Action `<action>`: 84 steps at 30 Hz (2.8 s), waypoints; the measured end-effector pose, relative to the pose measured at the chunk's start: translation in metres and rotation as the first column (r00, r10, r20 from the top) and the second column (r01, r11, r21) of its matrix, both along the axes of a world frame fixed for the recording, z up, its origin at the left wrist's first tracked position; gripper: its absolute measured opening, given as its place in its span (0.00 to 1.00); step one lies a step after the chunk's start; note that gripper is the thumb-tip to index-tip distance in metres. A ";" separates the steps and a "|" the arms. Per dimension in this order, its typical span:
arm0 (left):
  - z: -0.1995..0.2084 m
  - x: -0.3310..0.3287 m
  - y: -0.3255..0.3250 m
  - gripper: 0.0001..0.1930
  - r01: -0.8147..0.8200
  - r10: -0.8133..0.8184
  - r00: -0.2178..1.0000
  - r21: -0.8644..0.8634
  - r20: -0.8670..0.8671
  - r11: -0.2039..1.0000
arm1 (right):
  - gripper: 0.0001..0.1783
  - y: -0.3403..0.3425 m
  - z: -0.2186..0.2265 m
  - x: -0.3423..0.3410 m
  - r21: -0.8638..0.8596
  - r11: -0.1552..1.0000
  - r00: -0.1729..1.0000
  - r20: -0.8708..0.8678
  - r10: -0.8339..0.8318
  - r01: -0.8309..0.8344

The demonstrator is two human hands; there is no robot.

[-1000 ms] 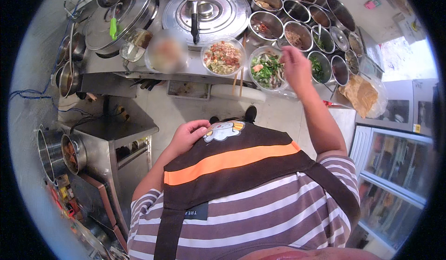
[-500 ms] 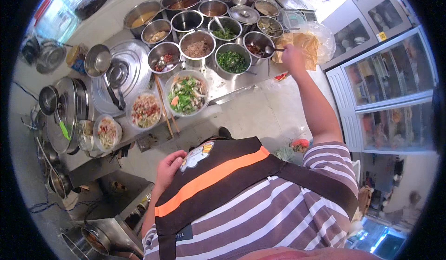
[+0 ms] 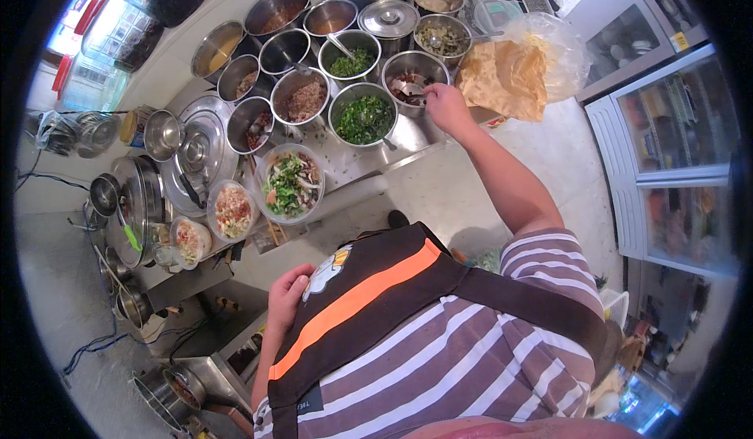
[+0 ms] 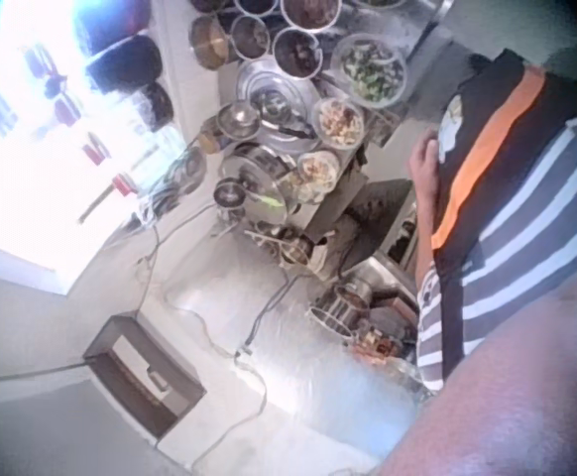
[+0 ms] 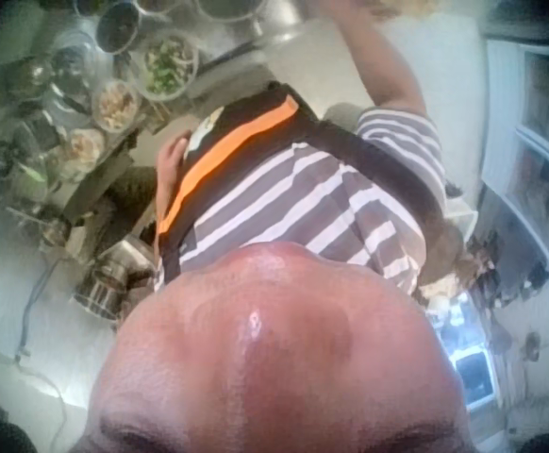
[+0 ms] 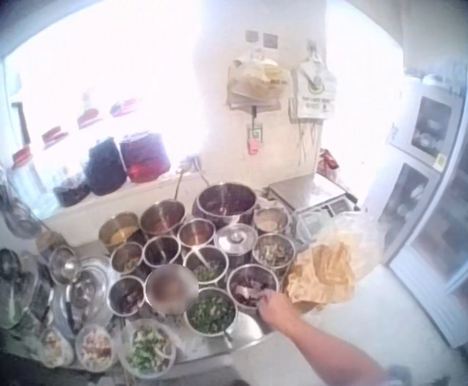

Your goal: The person assembles multiple noodle dishes in a commercial kitchen. They scoop noodles into bowls, add broth, and top with various ingredients from metal containers using a ladle and spoon. The person then covers the bowls with lids and places them into a plastic bag.

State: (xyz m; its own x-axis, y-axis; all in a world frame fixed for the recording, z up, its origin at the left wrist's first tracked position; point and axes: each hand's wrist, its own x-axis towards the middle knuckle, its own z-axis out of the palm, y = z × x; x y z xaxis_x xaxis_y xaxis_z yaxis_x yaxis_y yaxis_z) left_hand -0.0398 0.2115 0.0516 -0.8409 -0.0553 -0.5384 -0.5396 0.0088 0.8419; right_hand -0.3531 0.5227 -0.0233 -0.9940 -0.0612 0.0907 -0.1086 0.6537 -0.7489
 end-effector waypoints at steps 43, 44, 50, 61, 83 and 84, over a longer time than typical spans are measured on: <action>-0.038 0.110 -0.081 0.15 -0.339 0.337 0.937 -0.003 -0.094 0.941 | 0.13 -0.342 0.125 0.109 -0.840 0.494 0.507 0.332 0.795 -0.224; -0.037 0.118 -0.084 0.16 -0.369 0.368 0.925 0.007 -0.094 0.929 | 0.13 -0.360 0.115 0.118 -0.848 0.484 0.477 0.340 0.810 -0.216; -0.037 0.153 -0.105 0.16 -0.457 0.455 0.884 0.005 -0.107 0.889 | 0.12 -0.437 0.064 0.152 -0.611 0.560 0.552 0.230 0.802 -0.559; -0.042 0.172 -0.135 0.16 -0.454 0.462 0.882 0.089 -0.098 0.886 | 0.13 -0.462 0.051 0.163 -0.471 0.650 0.668 0.158 0.728 -0.596; -0.044 0.123 -0.155 0.17 -0.097 0.100 0.983 0.028 -0.152 0.995 | 0.15 -0.248 0.131 0.104 -0.861 0.508 0.919 0.223 0.324 0.030; -0.044 0.116 -0.153 0.16 -0.051 0.047 0.987 -0.017 -0.154 0.999 | 0.15 -0.226 0.133 0.099 -0.863 0.502 0.953 0.200 0.227 0.061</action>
